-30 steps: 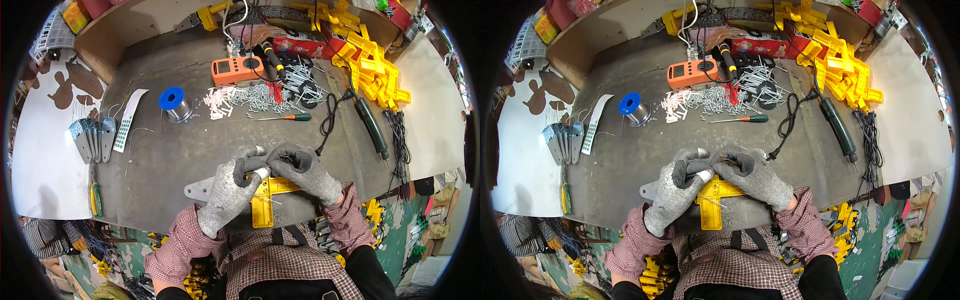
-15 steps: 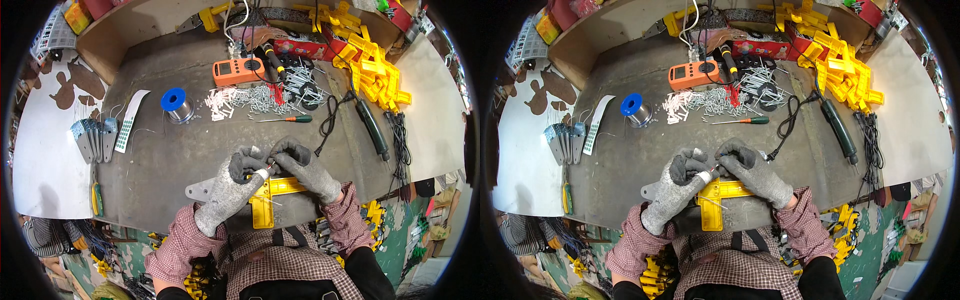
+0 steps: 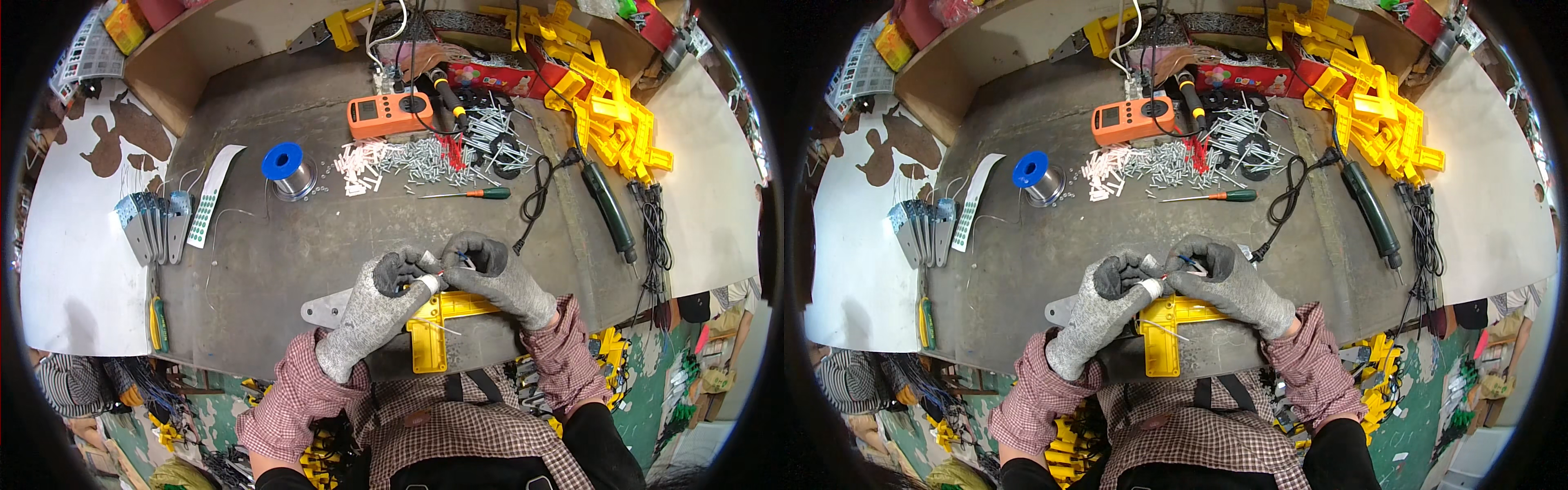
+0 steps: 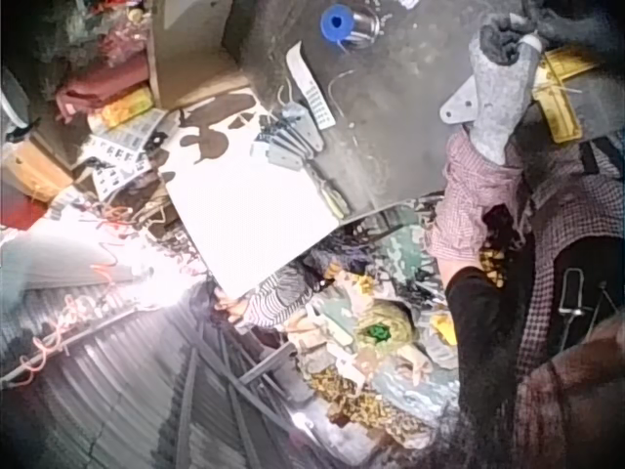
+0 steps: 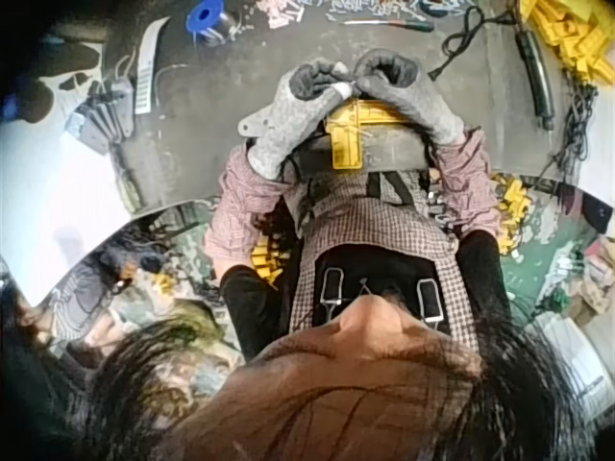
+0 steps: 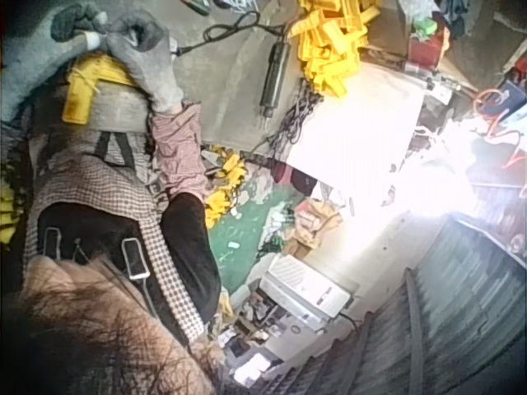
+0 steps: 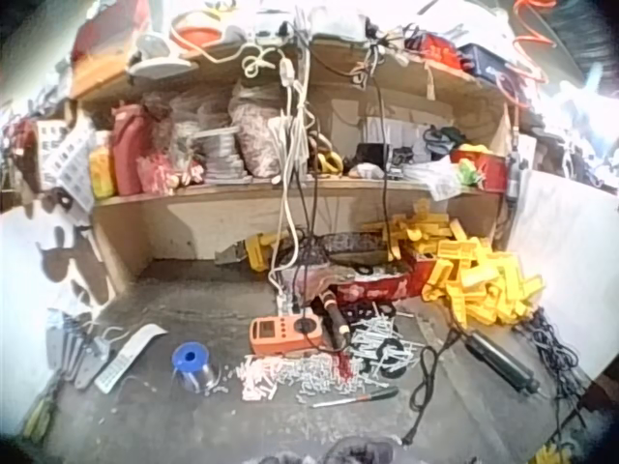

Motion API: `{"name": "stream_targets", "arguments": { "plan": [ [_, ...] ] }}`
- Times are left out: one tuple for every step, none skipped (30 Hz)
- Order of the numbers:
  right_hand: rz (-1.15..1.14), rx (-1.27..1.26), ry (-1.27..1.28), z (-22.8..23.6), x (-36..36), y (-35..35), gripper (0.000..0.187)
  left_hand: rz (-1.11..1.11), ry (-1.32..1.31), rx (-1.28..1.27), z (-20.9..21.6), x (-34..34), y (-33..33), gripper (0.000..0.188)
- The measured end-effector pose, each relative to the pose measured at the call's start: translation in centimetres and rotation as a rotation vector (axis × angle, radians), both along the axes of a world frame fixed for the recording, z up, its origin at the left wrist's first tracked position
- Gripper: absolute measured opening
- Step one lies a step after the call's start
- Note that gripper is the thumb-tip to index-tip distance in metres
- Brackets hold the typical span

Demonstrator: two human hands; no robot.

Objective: The person assembles electronic components onto a yellow housing by attaching a metal plate with screws using a screwdriver, then soldering the electronic components with solder wire using a soldering iron.

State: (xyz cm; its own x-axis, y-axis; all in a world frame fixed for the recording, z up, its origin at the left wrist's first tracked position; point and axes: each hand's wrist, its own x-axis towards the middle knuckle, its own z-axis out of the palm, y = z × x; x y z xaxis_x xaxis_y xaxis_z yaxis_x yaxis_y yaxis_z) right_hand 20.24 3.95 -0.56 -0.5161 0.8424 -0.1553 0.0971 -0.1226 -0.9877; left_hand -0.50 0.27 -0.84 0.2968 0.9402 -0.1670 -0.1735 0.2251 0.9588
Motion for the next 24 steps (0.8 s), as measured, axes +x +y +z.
{"name": "stream_targets", "arguments": {
  "plan": [
    [-0.005,0.047,-0.015,0.1,0.0,-0.1,0.023,0.015,-0.014,-0.005,0.1,0.0,-0.1,0.022],
    [-0.013,0.112,-0.038,0.1,-0.1,-0.2,0.023,0.027,-0.064,0.009,0.1,0.1,-0.1,0.021],
    [-0.010,0.097,-0.029,0.3,-0.2,-0.4,0.023,0.031,-0.028,-0.007,0.2,0.1,-0.2,0.021],
    [-0.013,0.154,-0.032,0.4,-0.3,-0.5,0.023,0.039,-0.029,0.011,0.2,0.1,-0.2,0.021],
    [-0.013,0.216,-0.056,0.5,-0.4,-0.7,0.023,0.049,-0.080,0.054,0.2,0.1,-0.3,0.022],
    [-0.014,0.213,-0.033,0.7,-0.4,-0.8,0.023,0.050,-0.030,0.029,0.2,0.2,-0.4,0.022],
    [-0.014,0.287,-0.115,0.9,-0.4,-1.0,0.022,0.064,0.006,0.045,0.3,0.2,-0.5,0.020],
    [-0.021,0.376,-0.200,1.1,-0.4,-1.0,0.022,0.082,0.017,0.072,0.4,0.2,-0.5,0.019],
    [-0.015,0.360,-0.197,1.2,-0.4,-1.1,0.022,0.078,0.042,0.060,0.6,0.2,-0.6,0.019],
    [-0.003,0.372,-0.233,1.2,-0.4,-1.1,0.022,0.066,0.198,0.272,0.7,0.2,-0.6,0.018],
    [0.015,0.383,-0.277,1.2,-0.4,-1.1,0.022,0.034,0.350,0.474,1.0,0.2,-0.7,0.018],
    [0.006,0.383,-0.271,1.1,-0.5,-1.1,0.022,0.050,0.352,0.483,1.2,0.1,-0.6,0.018],
    [0.024,0.335,-0.214,0.9,-0.5,-1.0,0.022,0.015,0.540,0.704,1.4,0.0,-0.5,0.020],
    [0.034,0.300,-0.172,0.7,-0.6,-0.9,0.022,-0.020,0.729,0.926,1.5,-0.1,-0.5,0.022],
    [0.043,0.291,-0.158,0.4,-0.6,-0.8,0.022,-0.023,0.910,1.108,1.6,-0.3,-0.4,0.024],
    [0.033,0.297,-0.159,0.2,-0.6,-0.8,0.023,-0.058,0.917,1.150,1.5,-0.4,-0.4,0.024],
    [0.022,0.308,-0.175,-0.1,-0.6,-0.8,0.023,0.004,0.427,0.611,1.4,-0.6,-0.5,0.026],
    [0.013,0.304,-0.164,-0.3,-0.7,-0.8,0.023,-0.005,-0.063,0.068,1.2,-0.6,-0.6,0.029],
    [0.020,0.437,-0.142,-0.5,-0.6,-0.9,0.023,-0.020,-0.167,-0.079,1.0,-1.0,-0.7,0.033],
    [0.007,0.578,-0.133,-0.7,-0.7,-0.9,0.024,-0.029,-0.112,-0.118,0.8,-1.0,-0.8,0.033],
    [0.033,0.375,-0.045,-0.7,-0.7,-1.1,0.026,0.010,0.040,-0.022,0.5,-1.2,-1.1,0.038],
    [0.040,0.333,0.133,-1.0,-0.9,-1.0,0.031,0.042,0.137,0.157,0.2,-1.0,-0.9,0.043],
    [0.036,0.318,0.183,-1.0,-0.9,-0.9,0.032,0.076,0.148,0.127,0.0,-0.8,-1.2,0.046],
    [0.021,0.173,0.015,-1.2,-0.8,-0.8,0.034,0.106,0.229,0.208,-0.2,-0.3,-0.9,0.041]
  ]
}}
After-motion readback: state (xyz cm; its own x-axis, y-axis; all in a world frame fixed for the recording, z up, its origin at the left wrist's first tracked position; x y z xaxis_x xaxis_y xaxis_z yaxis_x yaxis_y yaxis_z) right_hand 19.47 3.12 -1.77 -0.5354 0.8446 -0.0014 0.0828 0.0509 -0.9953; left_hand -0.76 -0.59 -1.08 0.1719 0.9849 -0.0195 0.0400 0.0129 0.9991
